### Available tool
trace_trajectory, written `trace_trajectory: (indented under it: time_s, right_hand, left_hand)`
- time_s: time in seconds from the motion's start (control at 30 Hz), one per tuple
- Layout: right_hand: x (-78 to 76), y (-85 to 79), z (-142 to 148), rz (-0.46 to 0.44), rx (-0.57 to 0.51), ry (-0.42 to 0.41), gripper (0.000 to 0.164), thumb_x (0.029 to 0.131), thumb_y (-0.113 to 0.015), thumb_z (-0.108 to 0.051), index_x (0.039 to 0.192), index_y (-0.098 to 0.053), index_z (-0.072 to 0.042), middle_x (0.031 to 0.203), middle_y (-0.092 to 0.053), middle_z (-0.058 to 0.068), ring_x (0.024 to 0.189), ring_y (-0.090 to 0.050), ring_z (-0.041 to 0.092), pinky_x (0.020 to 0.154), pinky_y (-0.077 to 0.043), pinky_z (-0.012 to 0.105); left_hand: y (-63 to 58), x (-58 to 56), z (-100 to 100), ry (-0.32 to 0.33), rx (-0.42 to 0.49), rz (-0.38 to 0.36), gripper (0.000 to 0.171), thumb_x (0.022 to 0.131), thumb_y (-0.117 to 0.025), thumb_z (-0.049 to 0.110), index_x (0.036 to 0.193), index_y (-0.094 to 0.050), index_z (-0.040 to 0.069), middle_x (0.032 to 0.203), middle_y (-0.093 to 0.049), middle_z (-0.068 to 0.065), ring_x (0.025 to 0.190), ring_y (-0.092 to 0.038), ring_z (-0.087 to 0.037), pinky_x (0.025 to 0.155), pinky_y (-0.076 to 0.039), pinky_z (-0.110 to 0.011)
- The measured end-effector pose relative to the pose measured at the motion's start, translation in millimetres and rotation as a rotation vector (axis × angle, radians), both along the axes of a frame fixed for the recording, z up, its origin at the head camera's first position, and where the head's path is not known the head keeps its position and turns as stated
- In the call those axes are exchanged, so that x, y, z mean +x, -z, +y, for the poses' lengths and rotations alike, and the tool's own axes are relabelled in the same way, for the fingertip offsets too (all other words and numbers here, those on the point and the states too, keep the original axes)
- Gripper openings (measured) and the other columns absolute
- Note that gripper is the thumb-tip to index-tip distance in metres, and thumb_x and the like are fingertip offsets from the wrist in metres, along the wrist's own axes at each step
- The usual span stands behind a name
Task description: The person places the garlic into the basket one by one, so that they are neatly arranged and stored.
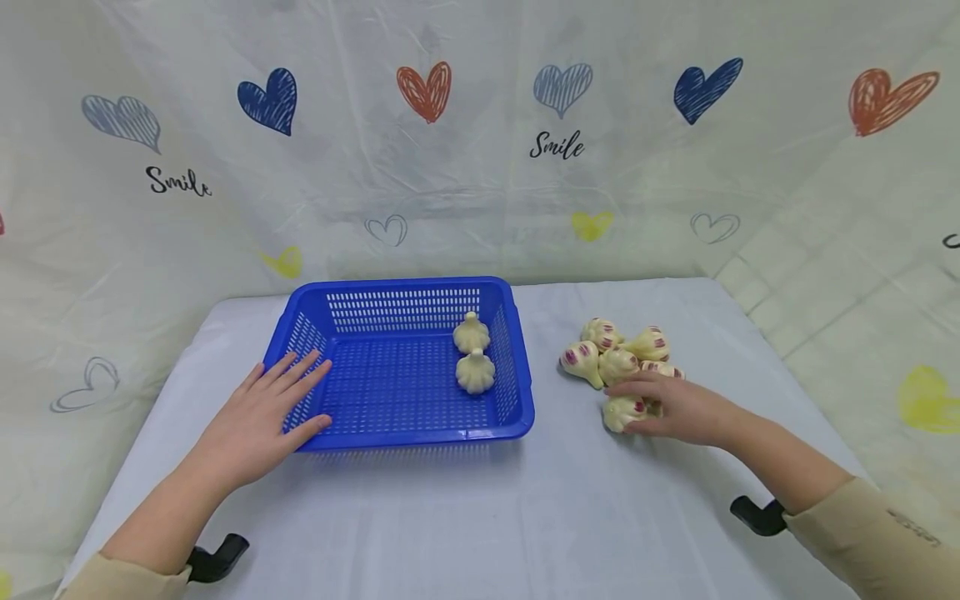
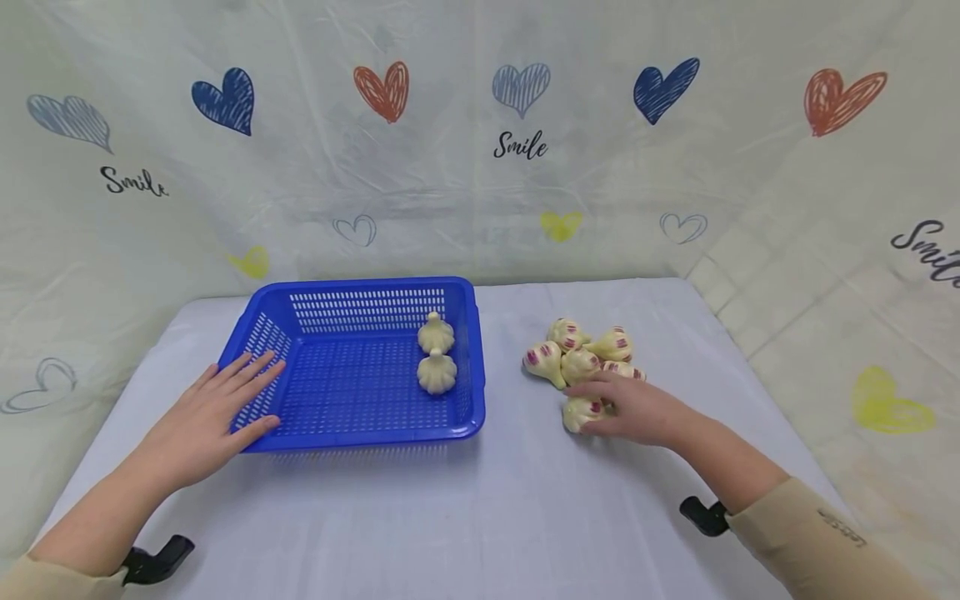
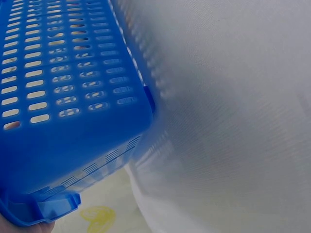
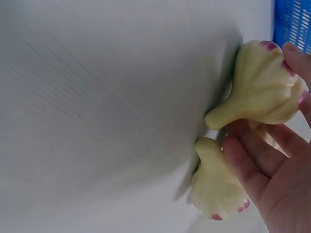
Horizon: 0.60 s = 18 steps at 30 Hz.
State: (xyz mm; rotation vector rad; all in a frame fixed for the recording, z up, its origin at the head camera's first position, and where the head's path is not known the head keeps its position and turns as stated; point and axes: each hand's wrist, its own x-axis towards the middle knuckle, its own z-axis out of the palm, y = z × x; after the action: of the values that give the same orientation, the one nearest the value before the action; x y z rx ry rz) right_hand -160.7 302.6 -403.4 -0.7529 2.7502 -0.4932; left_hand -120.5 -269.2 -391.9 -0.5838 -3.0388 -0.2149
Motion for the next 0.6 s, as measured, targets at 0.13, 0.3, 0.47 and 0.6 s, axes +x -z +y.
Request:
trace_trajectory:
  time_s: [0.13, 0.3, 0.47, 0.6]
  right_hand:
    - [0.8, 0.9, -1.4, 0.002, -0.014, -0.020, 0.050, 0.087, -0.075, -0.040, 0.132, -0.065, -0.020, 0.139, -0.055, 0.010, 0.127, -0.052, 0.036, 0.096, -0.049, 0.054]
    - [0.5, 0.5, -3.0, 0.016, -0.016, -0.037, 0.050, 0.087, -0.075, -0.040, 0.131, -0.065, -0.020, 0.139, -0.054, 0.013, 0.126, -0.051, 0.038, 0.095, -0.049, 0.054]
    - [-0.6, 0.8, -5.0, 0.021, -0.005, -0.014, 0.054, 0.086, -0.077, -0.041, 0.134, -0.063, -0.020, 0.138, -0.056, 0.009, 0.126, -0.053, 0.033, 0.095, -0.050, 0.051]
    - [-1.5, -0.3, -7.3, -0.006, 0.007, 0.005, 0.057, 0.085, -0.078, -0.041, 0.136, -0.062, -0.021, 0.139, -0.056, 0.006, 0.126, -0.053, 0.031, 0.096, -0.050, 0.051]
  left_hand:
    - [-0.4, 0.1, 0.0, 0.006, 0.004, 0.007, 0.077, 0.097, -0.043, 0.065, 0.159, -0.025, 0.022, 0.164, -0.022, -0.008, 0.148, -0.018, -0.041, 0.121, 0.002, -0.054]
    - [-0.5, -0.1, -0.1, 0.009, 0.005, 0.011, 0.077, 0.097, -0.043, 0.064, 0.159, -0.025, 0.022, 0.164, -0.023, -0.008, 0.148, -0.018, -0.041, 0.121, 0.003, -0.054]
    - [0.2, -0.4, -0.6, 0.009, 0.002, 0.011, 0.077, 0.097, -0.043, 0.065, 0.159, -0.025, 0.023, 0.164, -0.023, -0.007, 0.148, -0.018, -0.041, 0.121, 0.004, -0.053]
    - [0.3, -0.4, -0.5, 0.008, 0.001, 0.010, 0.077, 0.097, -0.043, 0.065, 0.159, -0.025, 0.022, 0.164, -0.023, -0.007, 0.148, -0.018, -0.041, 0.121, 0.003, -0.054]
